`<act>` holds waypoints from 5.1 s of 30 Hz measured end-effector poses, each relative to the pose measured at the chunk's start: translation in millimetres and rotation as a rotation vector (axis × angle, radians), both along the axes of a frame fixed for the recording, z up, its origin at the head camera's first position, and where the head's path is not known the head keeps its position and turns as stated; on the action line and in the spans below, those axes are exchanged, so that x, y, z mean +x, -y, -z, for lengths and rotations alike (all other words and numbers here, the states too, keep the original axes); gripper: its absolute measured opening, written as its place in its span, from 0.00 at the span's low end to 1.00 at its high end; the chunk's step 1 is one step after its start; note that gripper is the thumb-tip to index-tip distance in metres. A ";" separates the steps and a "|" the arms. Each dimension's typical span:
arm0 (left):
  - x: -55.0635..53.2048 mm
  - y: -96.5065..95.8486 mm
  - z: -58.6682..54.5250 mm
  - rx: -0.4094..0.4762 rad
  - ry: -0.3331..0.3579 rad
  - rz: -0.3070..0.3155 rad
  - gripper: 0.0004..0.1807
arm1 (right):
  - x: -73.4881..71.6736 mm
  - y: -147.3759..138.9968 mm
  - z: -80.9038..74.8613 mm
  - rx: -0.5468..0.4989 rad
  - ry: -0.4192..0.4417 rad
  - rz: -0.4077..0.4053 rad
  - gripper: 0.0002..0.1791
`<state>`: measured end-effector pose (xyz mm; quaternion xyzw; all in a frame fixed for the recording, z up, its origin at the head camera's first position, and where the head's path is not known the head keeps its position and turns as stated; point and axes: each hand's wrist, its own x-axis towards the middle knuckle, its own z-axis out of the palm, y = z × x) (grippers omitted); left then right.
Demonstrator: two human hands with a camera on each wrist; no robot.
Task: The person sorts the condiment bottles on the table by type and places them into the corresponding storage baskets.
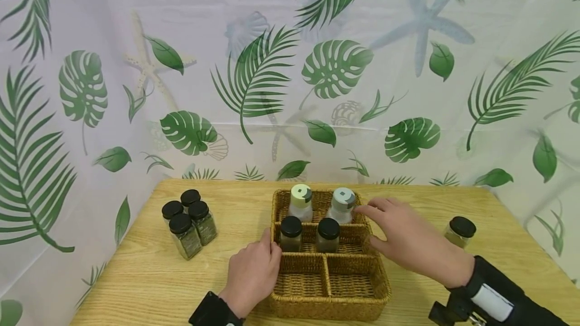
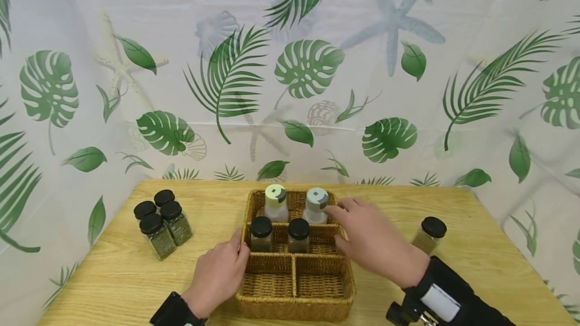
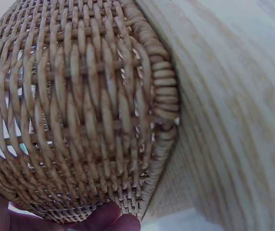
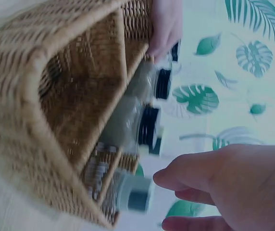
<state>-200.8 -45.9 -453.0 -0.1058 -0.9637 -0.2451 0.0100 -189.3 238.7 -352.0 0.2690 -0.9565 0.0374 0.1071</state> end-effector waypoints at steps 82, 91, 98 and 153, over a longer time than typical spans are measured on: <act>0.3 0.9 -0.7 -0.004 0.008 0.003 0.29 | -11.6 -165.7 32.6 -0.014 0.225 0.368 0.26; 0.7 -0.1 -1.2 0.002 0.019 0.006 0.29 | -7.8 -152.1 15.2 -0.028 0.161 0.333 0.25; 1.0 0.5 -0.3 -0.002 0.016 0.009 0.29 | -1.7 -130.5 -6.4 -0.011 0.111 0.283 0.25; 1.1 0.3 -0.9 -0.002 0.009 -0.012 0.29 | -9.3 10.4 -6.3 -0.056 0.019 -0.046 0.22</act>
